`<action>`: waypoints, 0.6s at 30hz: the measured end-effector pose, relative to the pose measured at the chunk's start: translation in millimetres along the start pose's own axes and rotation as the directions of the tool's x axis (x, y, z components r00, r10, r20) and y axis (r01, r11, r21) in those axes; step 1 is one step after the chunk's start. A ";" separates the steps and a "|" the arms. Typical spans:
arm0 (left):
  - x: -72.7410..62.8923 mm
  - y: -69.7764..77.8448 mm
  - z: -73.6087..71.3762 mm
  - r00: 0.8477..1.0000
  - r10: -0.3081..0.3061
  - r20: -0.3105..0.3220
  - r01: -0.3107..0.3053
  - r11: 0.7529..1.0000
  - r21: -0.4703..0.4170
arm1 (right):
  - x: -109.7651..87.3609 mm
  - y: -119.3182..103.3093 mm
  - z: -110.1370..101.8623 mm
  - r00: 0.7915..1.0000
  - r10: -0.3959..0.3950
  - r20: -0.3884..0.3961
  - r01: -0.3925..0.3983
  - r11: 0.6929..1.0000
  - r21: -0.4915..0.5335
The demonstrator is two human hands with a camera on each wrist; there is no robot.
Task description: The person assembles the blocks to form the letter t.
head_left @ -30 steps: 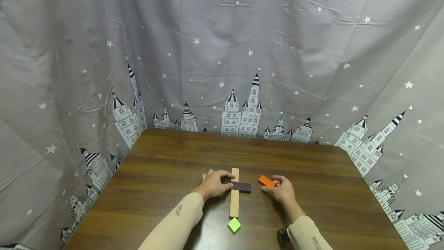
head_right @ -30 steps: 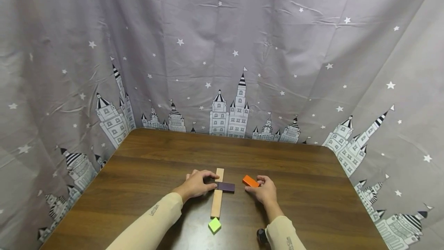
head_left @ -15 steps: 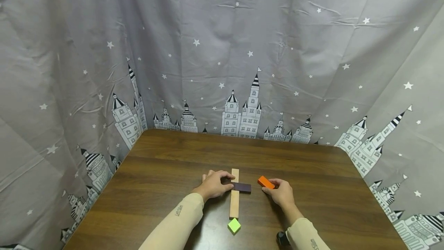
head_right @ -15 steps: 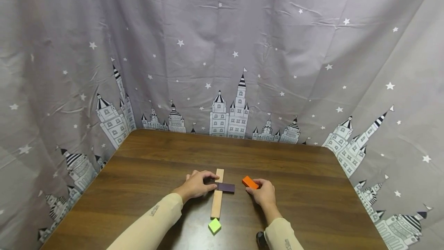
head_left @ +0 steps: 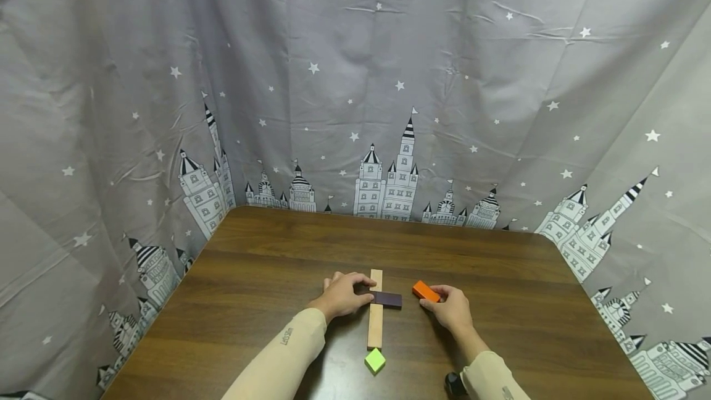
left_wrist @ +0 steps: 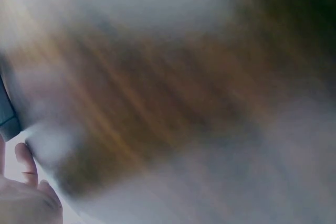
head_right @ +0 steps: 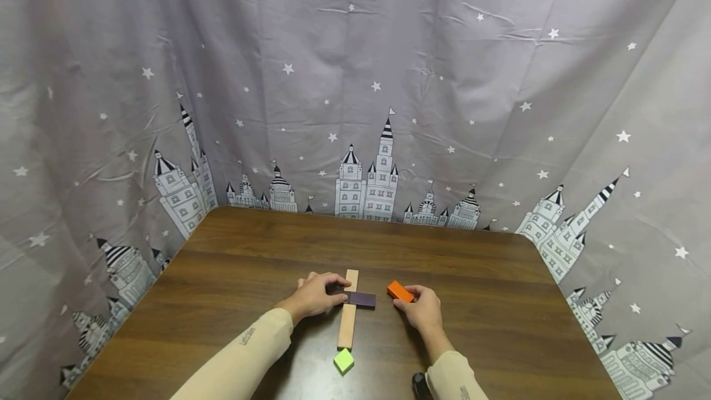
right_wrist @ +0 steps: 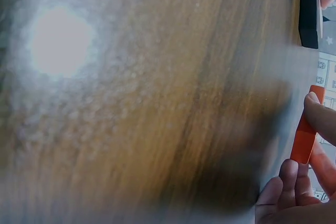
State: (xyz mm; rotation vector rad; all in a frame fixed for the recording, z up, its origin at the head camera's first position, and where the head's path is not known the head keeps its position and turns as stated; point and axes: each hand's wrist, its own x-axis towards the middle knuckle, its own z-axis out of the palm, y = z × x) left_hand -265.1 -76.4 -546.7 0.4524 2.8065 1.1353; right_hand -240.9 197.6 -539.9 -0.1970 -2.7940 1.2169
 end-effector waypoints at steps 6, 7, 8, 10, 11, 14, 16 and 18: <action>-0.1 0.6 -0.2 1.000 0.000 0.002 0.000 1.000 -0.007 | -2.3 1.1 -2.5 1.000 0.006 0.018 -0.007 1.000 0.012; -0.1 0.5 -0.1 1.000 0.000 0.004 0.000 1.000 -0.008 | -3.0 1.5 -3.1 1.000 0.006 0.022 -0.006 1.000 0.013; -0.2 0.5 -0.1 1.000 0.001 0.006 -0.001 1.000 -0.008 | -3.8 1.7 -3.8 1.000 0.002 0.026 -0.003 1.000 0.011; -0.2 0.5 -0.2 1.000 0.003 0.009 -0.003 1.000 -0.003 | -5.5 2.4 -5.3 0.999 -0.008 0.033 0.007 1.000 0.009; -0.4 0.7 -0.3 1.000 0.008 0.008 -0.008 1.000 -0.001 | -6.5 2.5 -6.2 0.999 -0.013 0.036 0.013 1.000 0.009; -0.8 1.3 -0.7 1.000 0.010 0.009 -0.010 1.000 0.008 | -9.4 2.6 -8.5 0.998 -0.036 0.044 0.035 0.999 0.014; -1.7 2.3 -1.5 1.000 0.012 0.009 -0.012 1.000 0.012 | -11.5 3.8 -9.4 0.998 -0.045 0.052 0.044 0.999 0.018; -2.3 3.3 -2.0 1.000 0.011 0.010 -0.011 1.000 0.013 | -14.4 4.9 -10.3 0.996 -0.053 0.065 0.051 0.998 0.023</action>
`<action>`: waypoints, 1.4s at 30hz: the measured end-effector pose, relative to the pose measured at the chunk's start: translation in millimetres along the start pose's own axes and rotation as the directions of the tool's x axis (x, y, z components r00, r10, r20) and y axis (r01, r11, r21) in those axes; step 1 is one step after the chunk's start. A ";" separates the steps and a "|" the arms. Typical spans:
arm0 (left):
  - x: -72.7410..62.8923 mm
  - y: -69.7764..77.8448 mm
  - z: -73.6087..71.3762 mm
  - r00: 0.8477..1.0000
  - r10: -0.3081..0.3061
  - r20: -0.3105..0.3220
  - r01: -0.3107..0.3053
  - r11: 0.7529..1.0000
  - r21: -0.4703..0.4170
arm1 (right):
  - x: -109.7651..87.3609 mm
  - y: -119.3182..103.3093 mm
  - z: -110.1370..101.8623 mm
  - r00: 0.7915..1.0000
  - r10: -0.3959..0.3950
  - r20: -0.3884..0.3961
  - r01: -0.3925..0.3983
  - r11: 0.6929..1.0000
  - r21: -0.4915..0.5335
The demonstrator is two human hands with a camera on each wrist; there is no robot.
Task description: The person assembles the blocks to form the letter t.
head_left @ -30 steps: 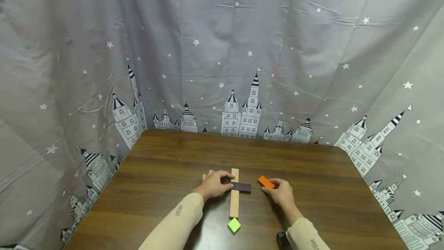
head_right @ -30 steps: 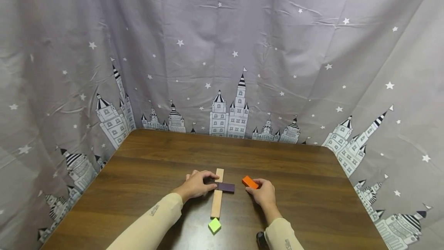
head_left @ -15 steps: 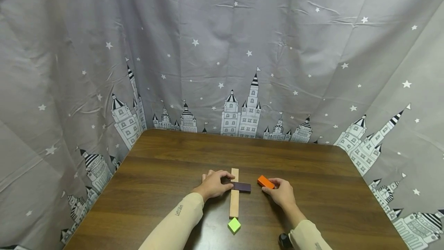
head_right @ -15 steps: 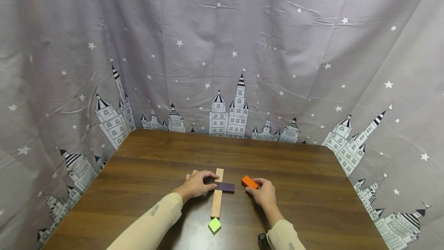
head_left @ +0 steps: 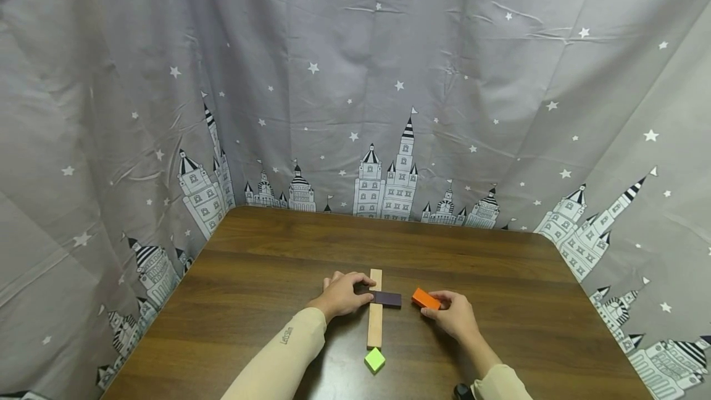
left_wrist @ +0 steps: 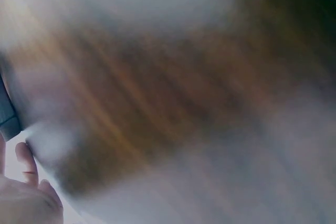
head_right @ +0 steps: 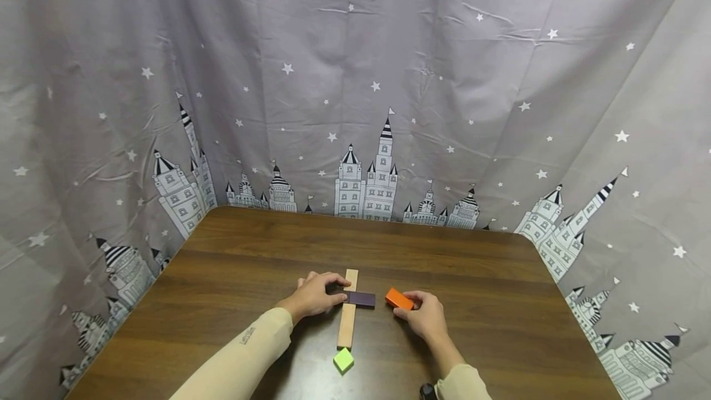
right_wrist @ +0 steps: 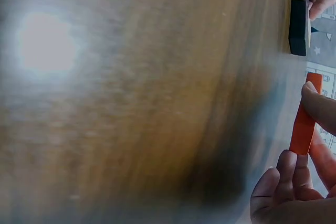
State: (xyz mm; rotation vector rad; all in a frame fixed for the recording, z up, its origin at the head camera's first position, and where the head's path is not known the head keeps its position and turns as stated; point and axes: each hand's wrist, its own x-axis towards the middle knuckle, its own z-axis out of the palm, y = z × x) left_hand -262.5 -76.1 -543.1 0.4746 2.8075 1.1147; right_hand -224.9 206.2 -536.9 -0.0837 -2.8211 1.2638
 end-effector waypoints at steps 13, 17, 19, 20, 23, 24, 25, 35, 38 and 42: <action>-0.6 1.9 -1.1 1.000 0.008 0.009 -0.008 1.000 -0.016 | -24.4 10.3 -1.9 0.998 -0.023 0.055 0.024 0.999 -0.032; -0.7 1.1 -0.8 1.000 0.011 0.009 -0.011 1.000 -0.019 | -31.4 9.6 -2.8 0.996 -0.034 0.085 0.038 0.998 -0.045; -1.0 1.4 -1.0 1.000 0.013 0.008 -0.012 1.000 -0.020 | -34.8 8.7 -2.7 0.994 -0.041 0.106 0.046 0.998 -0.042; -1.2 1.6 -1.1 1.000 0.014 0.007 -0.014 1.000 -0.020 | -36.2 8.3 -2.4 0.992 -0.050 0.117 0.054 0.998 -0.038; -1.9 2.5 -2.0 1.000 0.015 0.003 -0.015 1.000 -0.020 | -40.2 7.5 -1.2 0.983 -0.094 0.158 0.098 0.995 -0.013; -2.1 2.7 -2.2 1.000 0.014 0.003 -0.014 1.000 -0.020 | -41.5 7.3 -1.0 0.979 -0.112 0.173 0.114 0.993 -0.002; -2.1 2.8 -2.3 1.000 0.014 0.003 -0.014 1.000 -0.018 | -42.6 7.0 -0.6 0.974 -0.128 0.186 0.129 0.992 0.008; -3.1 0.5 -1.1 1.000 0.012 0.009 -0.012 1.000 -0.015 | -53.8 0.8 6.7 0.930 -0.198 0.310 0.190 0.980 0.057; -2.9 0.5 -1.5 1.000 0.016 0.006 -0.015 1.000 -0.020 | -55.5 -1.5 8.3 0.923 -0.209 0.323 0.200 0.978 0.060; -1.9 0.2 -1.1 1.000 0.018 0.007 -0.018 1.000 -0.020 | -57.5 -3.2 9.8 0.919 -0.207 0.335 0.200 0.978 0.054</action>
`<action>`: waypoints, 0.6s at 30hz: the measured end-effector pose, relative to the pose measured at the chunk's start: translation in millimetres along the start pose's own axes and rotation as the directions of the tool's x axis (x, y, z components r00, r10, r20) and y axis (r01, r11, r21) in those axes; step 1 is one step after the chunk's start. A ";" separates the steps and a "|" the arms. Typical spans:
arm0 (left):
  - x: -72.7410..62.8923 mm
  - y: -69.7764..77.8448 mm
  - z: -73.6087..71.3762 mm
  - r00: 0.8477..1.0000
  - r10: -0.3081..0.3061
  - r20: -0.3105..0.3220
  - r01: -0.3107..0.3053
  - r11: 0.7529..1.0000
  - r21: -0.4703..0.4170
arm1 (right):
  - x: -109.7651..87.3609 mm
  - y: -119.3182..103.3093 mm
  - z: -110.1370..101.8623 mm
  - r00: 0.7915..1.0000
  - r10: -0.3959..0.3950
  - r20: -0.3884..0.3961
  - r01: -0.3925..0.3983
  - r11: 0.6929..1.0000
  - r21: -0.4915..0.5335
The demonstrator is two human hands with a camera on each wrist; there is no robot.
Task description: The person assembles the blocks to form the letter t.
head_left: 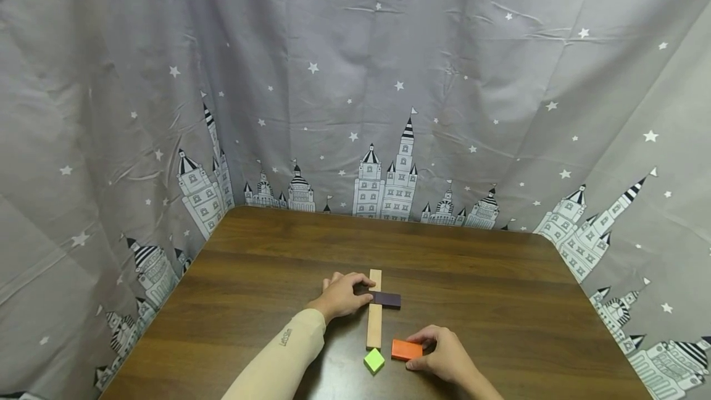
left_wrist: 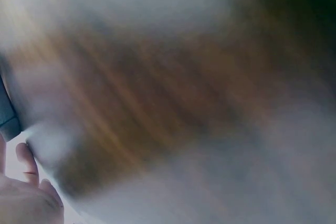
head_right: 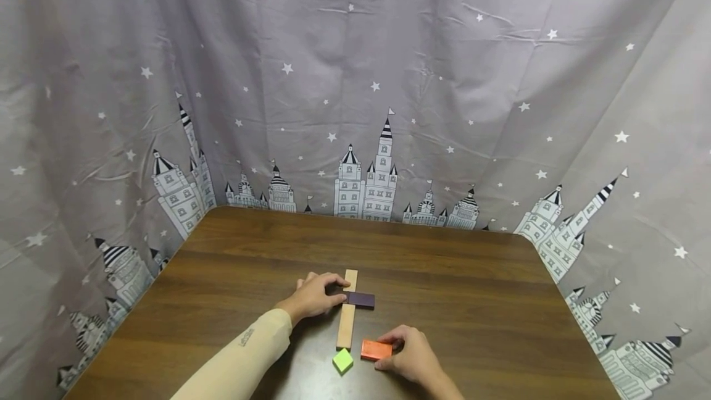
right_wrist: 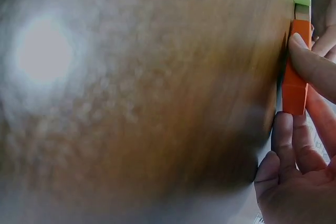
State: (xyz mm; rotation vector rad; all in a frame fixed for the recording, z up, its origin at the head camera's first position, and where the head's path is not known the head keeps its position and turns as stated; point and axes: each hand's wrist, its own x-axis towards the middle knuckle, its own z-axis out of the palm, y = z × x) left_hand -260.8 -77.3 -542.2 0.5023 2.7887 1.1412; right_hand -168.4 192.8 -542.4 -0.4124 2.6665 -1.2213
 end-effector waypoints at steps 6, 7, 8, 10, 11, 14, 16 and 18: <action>0.0 0.3 0.0 1.000 -0.009 0.006 0.009 1.000 0.011 | -0.7 -2.7 2.7 0.998 0.018 0.060 -0.018 1.000 0.003; 0.0 0.3 0.1 1.000 -0.013 0.007 0.013 1.000 0.011 | -1.0 -3.2 3.1 0.997 0.021 0.070 -0.022 1.000 0.011; 0.0 0.4 0.1 1.000 -0.016 0.008 0.016 1.000 0.011 | -1.4 -4.0 3.5 0.997 0.022 0.079 -0.023 1.000 0.018; 0.2 0.4 0.2 1.000 -0.018 0.007 0.018 1.000 0.013 | -2.1 -5.3 4.1 0.995 0.024 0.093 -0.027 0.999 0.031; 0.3 0.5 0.1 1.000 -0.020 0.008 0.020 1.000 0.014 | -2.5 -5.6 4.3 0.995 0.023 0.096 -0.026 0.999 0.032; 0.3 0.6 -0.2 1.000 -0.024 0.008 0.024 1.000 0.015 | -4.1 -6.9 4.6 0.995 0.016 0.100 -0.020 0.999 0.036; 0.2 0.4 -0.1 1.000 -0.024 0.007 0.024 1.000 0.016 | -5.1 -7.6 5.1 0.995 0.013 0.104 -0.017 0.999 0.038; 0.0 -0.1 0.1 1.000 -0.023 0.007 0.023 1.000 0.019 | -6.1 -8.3 5.9 0.994 0.006 0.105 -0.011 0.999 0.041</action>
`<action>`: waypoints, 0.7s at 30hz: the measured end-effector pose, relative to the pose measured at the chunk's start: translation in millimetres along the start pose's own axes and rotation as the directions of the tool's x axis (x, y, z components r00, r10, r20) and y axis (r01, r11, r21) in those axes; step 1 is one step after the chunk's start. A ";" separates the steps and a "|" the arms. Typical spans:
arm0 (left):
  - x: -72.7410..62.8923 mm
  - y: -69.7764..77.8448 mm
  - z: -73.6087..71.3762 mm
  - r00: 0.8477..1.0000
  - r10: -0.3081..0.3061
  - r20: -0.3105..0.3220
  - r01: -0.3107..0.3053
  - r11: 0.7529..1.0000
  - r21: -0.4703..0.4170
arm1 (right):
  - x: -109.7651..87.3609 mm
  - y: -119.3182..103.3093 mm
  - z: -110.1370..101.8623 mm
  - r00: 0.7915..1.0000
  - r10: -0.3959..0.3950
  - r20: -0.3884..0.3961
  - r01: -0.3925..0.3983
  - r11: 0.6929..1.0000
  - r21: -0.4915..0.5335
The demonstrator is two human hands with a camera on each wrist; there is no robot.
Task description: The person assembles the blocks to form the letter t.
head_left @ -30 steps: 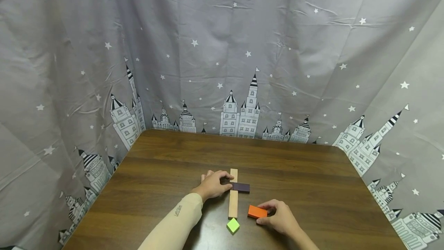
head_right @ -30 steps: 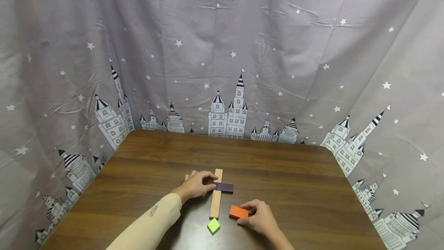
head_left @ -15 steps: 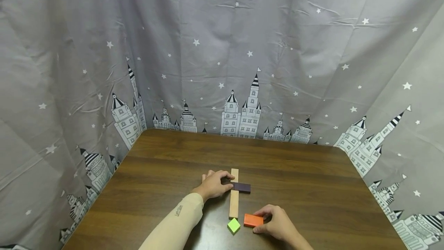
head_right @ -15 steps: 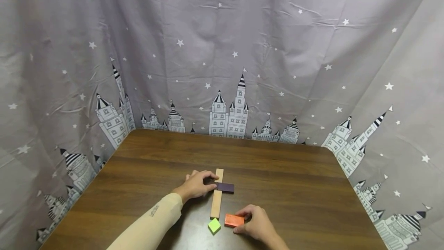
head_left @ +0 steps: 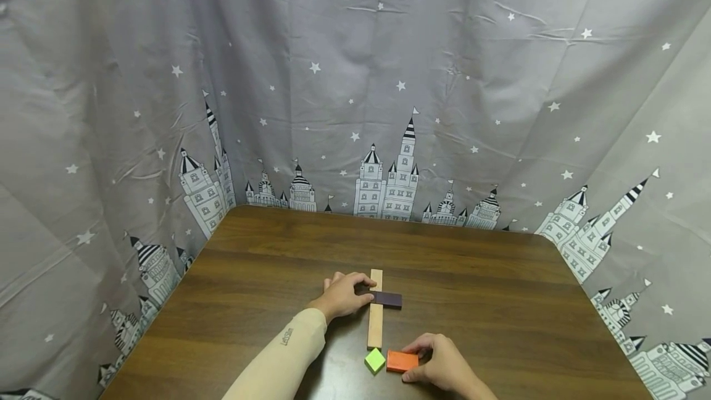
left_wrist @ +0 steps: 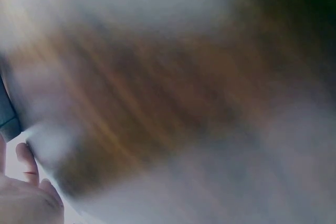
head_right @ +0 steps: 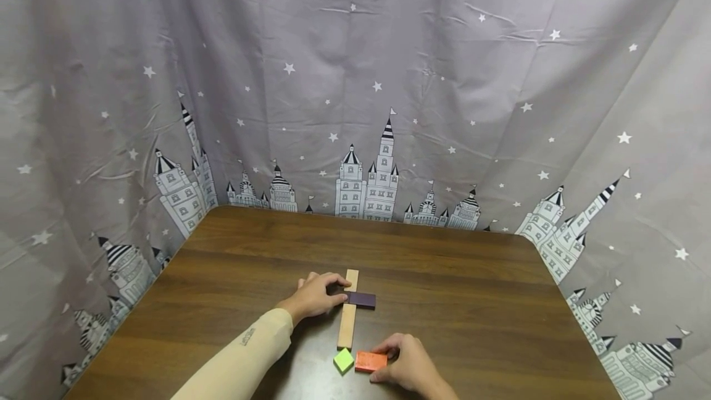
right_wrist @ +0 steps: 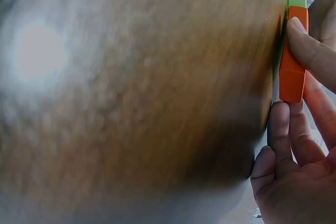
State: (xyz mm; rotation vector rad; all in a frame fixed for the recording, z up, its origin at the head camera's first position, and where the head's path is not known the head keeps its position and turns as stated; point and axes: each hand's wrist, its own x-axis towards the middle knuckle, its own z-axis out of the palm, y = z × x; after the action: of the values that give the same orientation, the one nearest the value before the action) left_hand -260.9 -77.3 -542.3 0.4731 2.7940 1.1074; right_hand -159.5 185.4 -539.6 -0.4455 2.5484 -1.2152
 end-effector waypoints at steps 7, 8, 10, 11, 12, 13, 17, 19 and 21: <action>-0.1 -0.5 0.3 1.000 -0.004 0.002 0.004 1.000 0.005 | -1.4 -0.1 2.5 1.000 -0.027 -0.007 0.027 1.000 -0.013; 0.0 -0.7 0.4 1.000 -0.005 0.003 0.005 1.000 0.006 | -1.5 0.0 2.7 1.000 -0.028 -0.009 0.028 0.999 -0.016; 0.4 -1.1 0.7 1.000 -0.007 0.005 0.007 1.000 0.007 | -1.7 0.4 3.0 0.999 -0.031 -0.009 0.031 0.999 -0.025; 0.5 -1.3 0.8 1.000 -0.008 0.007 0.008 1.000 0.008 | -1.8 0.5 3.4 0.999 -0.031 -0.009 0.031 0.999 -0.027; 0.7 -1.4 0.9 1.000 -0.008 0.008 0.008 1.000 0.010 | -2.0 0.6 3.7 0.999 -0.031 -0.009 0.031 0.999 -0.026; 0.9 -1.5 1.1 1.000 -0.008 0.009 0.008 1.000 0.011 | -2.1 0.7 4.0 1.000 -0.029 -0.008 0.029 0.999 -0.025; 1.7 -2.0 1.5 1.000 -0.008 0.012 0.008 1.000 0.014 | -3.1 0.1 5.0 1.000 -0.025 -0.010 0.025 1.000 -0.019; 2.1 -2.6 2.1 1.000 -0.010 0.012 0.010 1.000 0.017 | -3.6 -0.4 5.2 1.000 -0.023 -0.011 0.023 1.000 -0.015; 2.4 -3.0 2.4 1.000 -0.011 0.010 0.011 1.000 0.018 | -4.0 -1.2 5.5 1.000 -0.020 -0.011 0.019 1.000 -0.011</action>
State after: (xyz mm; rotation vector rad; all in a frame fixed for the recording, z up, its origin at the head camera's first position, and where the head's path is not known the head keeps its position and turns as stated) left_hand -263.4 -77.0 -546.1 0.4636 2.7960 1.0759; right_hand -153.6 182.4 -541.5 -0.4685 2.5667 -1.2144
